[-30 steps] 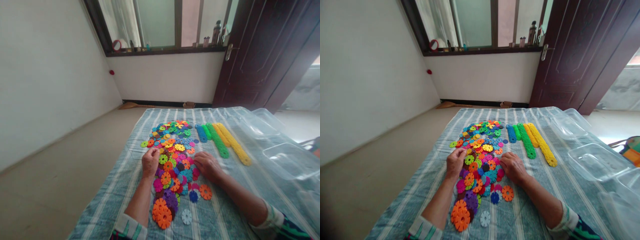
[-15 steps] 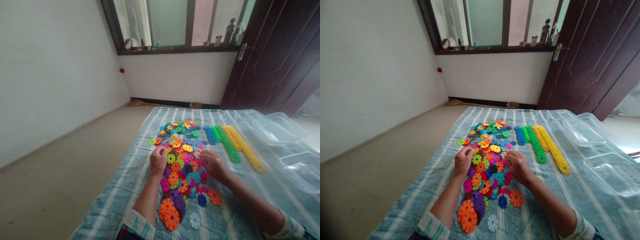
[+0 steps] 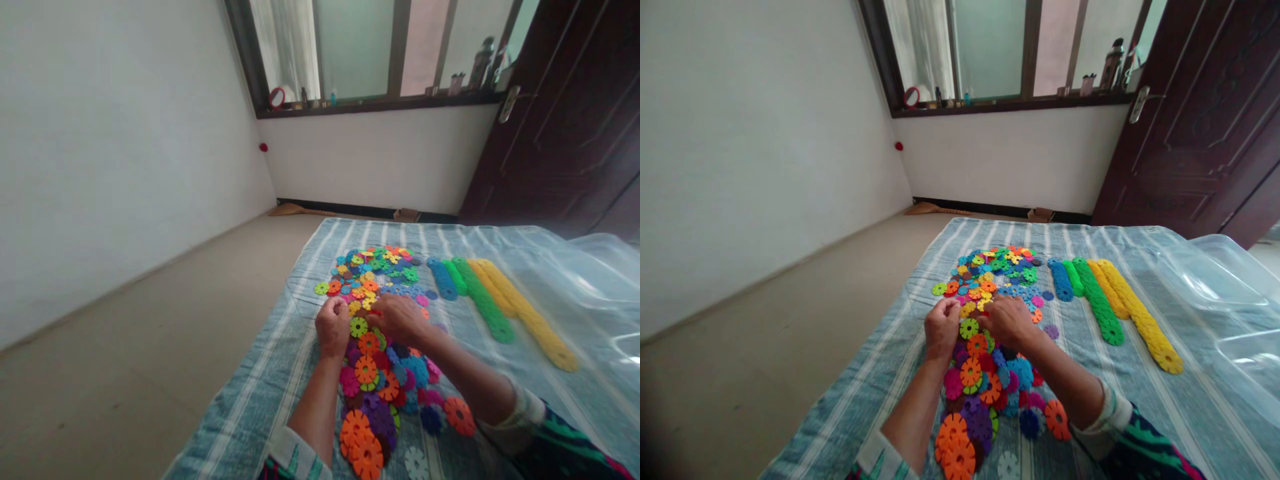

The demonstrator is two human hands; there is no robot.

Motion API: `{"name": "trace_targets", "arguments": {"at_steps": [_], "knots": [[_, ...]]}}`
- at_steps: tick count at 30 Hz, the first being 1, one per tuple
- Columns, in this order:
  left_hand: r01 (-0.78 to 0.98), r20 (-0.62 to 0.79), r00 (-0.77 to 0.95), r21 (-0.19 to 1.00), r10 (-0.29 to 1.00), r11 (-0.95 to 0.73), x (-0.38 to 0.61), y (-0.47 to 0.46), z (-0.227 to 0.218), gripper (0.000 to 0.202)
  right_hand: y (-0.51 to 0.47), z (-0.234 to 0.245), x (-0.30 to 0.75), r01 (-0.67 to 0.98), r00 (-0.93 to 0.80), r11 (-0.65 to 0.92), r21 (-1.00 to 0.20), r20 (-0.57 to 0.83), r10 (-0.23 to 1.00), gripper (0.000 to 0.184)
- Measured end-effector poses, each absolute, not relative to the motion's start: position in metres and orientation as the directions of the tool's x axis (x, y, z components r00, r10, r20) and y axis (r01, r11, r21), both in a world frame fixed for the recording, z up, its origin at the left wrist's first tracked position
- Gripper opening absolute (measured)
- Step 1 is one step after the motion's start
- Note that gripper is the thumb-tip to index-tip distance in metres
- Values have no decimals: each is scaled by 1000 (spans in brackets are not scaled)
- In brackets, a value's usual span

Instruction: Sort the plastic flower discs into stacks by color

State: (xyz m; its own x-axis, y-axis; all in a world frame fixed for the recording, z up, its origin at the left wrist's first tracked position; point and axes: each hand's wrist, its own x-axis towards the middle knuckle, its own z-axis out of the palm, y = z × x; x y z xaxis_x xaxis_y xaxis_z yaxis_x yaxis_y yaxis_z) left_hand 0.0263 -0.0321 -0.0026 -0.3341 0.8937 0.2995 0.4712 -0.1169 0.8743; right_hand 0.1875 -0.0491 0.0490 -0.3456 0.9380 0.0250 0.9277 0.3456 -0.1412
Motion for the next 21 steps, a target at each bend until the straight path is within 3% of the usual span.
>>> {"name": "trace_targets", "arguments": {"at_steps": [5,9,17,21], "knots": [[431,289,-355,895,889,-118,26,-31,-4,13,-4,58,175,899,-410,420,-124,102,906,31],[413,283,-350,902,893,-124,24,-29,-7,14,34,44,165,895,-421,430,-122,90,902,38],[362,253,-440,928,861,-88,23,-28,-6,15,10,29,178,760,-622,626,-175,84,779,29],[387,274,-437,917,857,-96,24,-29,-4,15,16,35,190,793,-563,579,-191,137,815,28]]}}
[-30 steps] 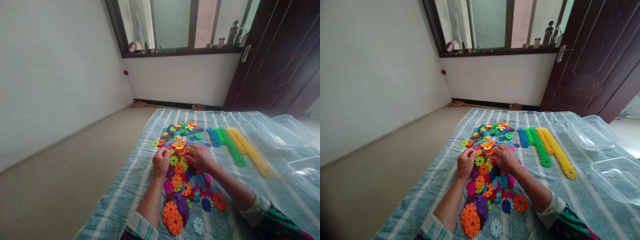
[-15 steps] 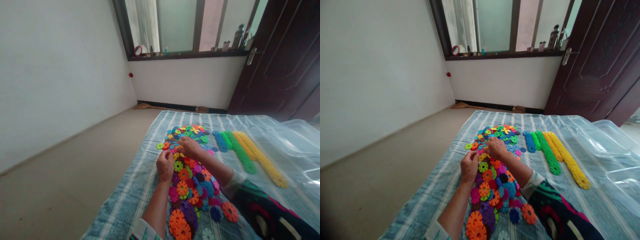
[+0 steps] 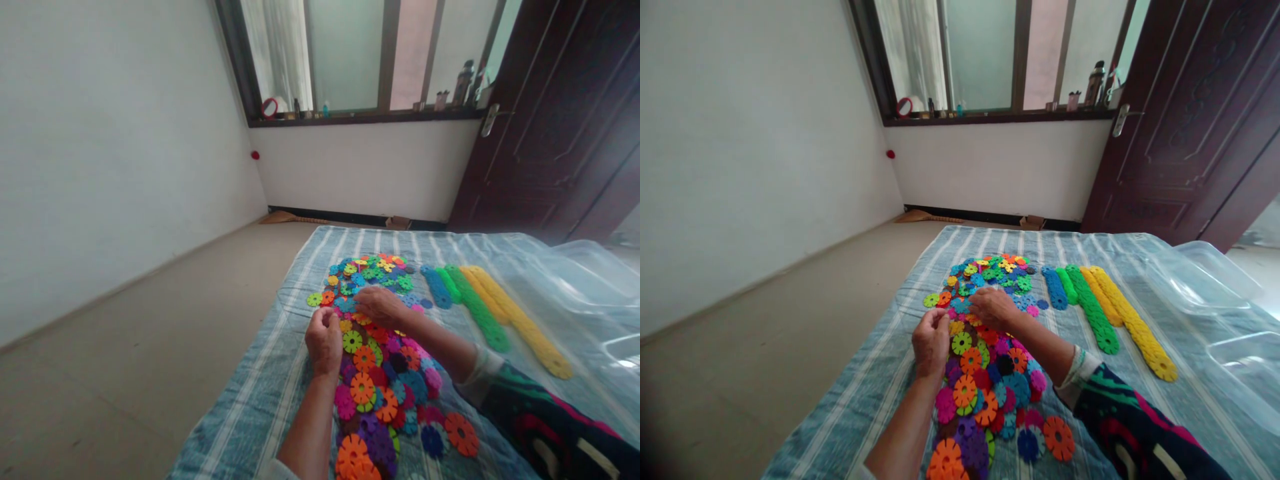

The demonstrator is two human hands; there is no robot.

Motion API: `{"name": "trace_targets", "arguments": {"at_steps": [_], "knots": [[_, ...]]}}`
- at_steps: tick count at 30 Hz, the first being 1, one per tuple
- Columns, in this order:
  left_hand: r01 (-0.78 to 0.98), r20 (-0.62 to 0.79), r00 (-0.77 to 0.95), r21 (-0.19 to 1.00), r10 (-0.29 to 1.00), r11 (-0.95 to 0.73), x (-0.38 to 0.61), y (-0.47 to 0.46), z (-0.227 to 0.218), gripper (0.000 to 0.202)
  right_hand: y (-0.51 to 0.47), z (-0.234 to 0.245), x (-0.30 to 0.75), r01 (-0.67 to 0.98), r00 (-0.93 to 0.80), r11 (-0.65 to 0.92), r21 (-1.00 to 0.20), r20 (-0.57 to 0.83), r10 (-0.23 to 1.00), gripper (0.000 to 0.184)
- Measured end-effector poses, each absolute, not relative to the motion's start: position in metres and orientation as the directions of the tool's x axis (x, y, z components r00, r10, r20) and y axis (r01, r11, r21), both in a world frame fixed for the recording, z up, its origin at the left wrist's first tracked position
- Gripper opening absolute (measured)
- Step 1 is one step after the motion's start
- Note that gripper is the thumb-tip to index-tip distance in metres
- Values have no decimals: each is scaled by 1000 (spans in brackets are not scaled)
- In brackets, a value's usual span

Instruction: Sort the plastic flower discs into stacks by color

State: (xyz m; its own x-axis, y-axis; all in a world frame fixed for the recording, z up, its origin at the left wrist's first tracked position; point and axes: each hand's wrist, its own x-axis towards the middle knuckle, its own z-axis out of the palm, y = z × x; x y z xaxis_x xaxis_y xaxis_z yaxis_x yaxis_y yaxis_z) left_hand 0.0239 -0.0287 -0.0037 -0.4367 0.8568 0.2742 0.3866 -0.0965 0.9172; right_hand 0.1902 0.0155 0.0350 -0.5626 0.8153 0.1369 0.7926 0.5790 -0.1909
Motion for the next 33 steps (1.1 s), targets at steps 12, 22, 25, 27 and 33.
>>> {"name": "trace_targets", "arguments": {"at_steps": [12,22,25,27,33], "knots": [[416,273,-399,905,875,-93,20,-25,-5,18,32,35,162,938,-302,318,-140,121,945,38],[415,268,-401,906,876,-87,19,-24,-3,18,39,31,170,925,-316,328,-192,92,944,36],[422,277,-402,902,873,-92,20,-25,-4,17,23,32,170,910,-359,363,-202,56,932,34],[425,279,-396,900,875,-95,20,-25,-4,17,15,35,176,912,-364,366,-187,47,930,32],[420,264,-405,904,875,-78,22,-25,-5,18,9,38,205,923,-316,324,-210,71,946,34]]}}
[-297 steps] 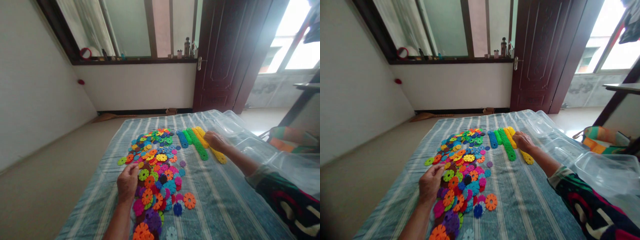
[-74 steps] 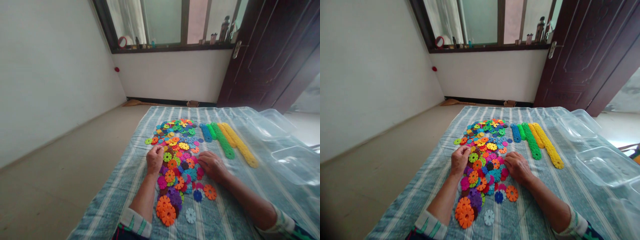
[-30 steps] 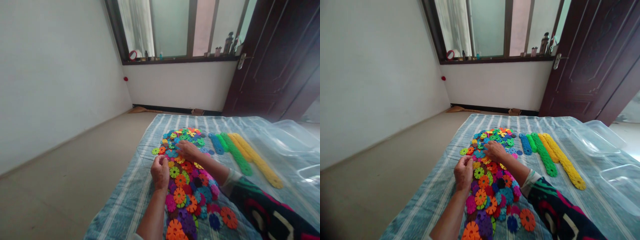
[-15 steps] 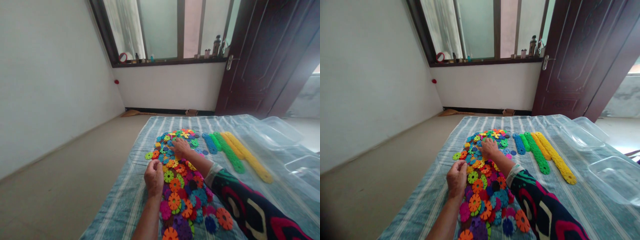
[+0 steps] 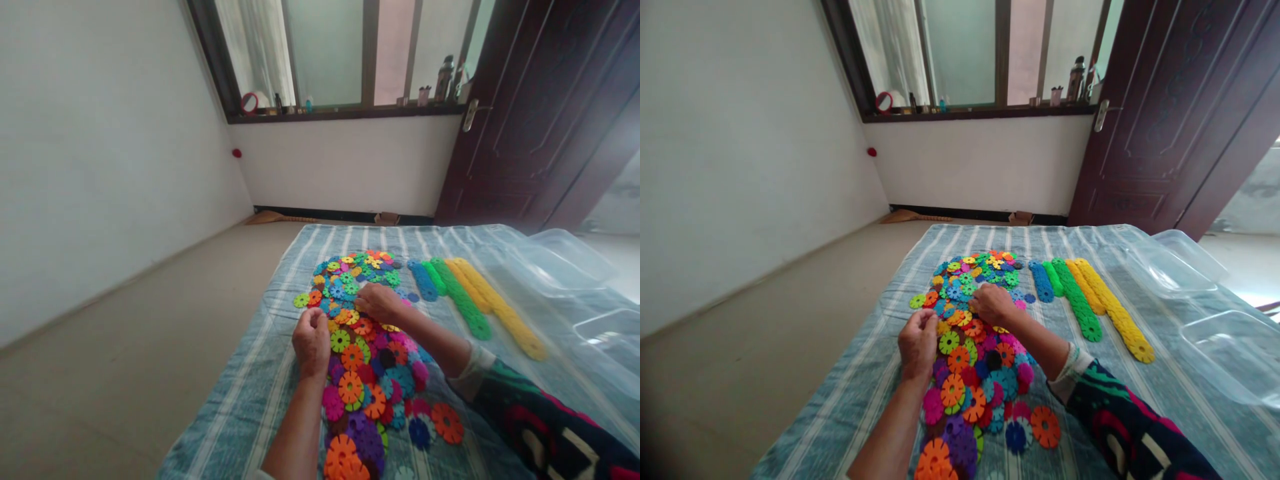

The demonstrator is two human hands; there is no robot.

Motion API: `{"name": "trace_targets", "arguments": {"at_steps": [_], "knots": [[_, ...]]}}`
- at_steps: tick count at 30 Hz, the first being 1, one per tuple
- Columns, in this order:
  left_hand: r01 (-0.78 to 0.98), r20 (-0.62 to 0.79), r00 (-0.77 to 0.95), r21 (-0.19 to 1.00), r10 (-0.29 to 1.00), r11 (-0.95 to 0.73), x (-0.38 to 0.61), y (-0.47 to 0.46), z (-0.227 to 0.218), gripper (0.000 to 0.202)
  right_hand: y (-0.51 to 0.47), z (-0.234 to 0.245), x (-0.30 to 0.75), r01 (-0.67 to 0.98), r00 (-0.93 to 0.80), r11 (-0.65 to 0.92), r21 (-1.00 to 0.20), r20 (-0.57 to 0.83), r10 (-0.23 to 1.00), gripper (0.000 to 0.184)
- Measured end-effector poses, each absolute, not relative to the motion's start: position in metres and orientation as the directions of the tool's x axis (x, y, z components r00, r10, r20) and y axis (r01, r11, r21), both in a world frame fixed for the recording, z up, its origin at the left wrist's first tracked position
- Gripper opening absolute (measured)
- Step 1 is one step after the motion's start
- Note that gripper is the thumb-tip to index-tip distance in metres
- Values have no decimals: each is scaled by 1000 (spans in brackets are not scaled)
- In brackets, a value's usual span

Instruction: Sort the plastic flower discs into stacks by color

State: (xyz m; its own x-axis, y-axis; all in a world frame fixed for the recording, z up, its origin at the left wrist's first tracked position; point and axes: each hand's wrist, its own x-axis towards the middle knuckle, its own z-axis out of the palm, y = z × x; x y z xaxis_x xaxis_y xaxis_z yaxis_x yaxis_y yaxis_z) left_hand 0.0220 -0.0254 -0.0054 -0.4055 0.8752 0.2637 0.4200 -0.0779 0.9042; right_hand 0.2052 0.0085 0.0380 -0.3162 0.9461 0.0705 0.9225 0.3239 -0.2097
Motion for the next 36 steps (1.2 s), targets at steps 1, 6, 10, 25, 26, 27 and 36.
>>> {"name": "trace_targets", "arguments": {"at_steps": [1,6,10,25,26,27,36], "knots": [[417,259,-407,906,876,-74,22,-25,-6,18,8,38,209,920,-310,321,-225,83,947,34],[414,269,-405,906,874,-87,23,-25,-7,18,4,34,226,895,-287,330,-300,180,941,29],[423,273,-399,902,875,-88,22,-24,-7,19,2,28,231,851,-312,391,-351,262,913,28],[402,245,-388,913,888,-76,22,-21,-10,21,4,25,228,841,-277,376,-389,287,917,25],[400,243,-387,913,890,-75,22,-21,-10,21,7,27,227,850,-260,358,-386,282,923,24],[399,241,-385,914,891,-75,22,-21,-10,21,10,29,225,861,-247,340,-378,275,929,24],[408,229,-376,911,898,-62,20,-20,-10,25,42,40,162,934,-245,281,-219,175,954,32]]}}
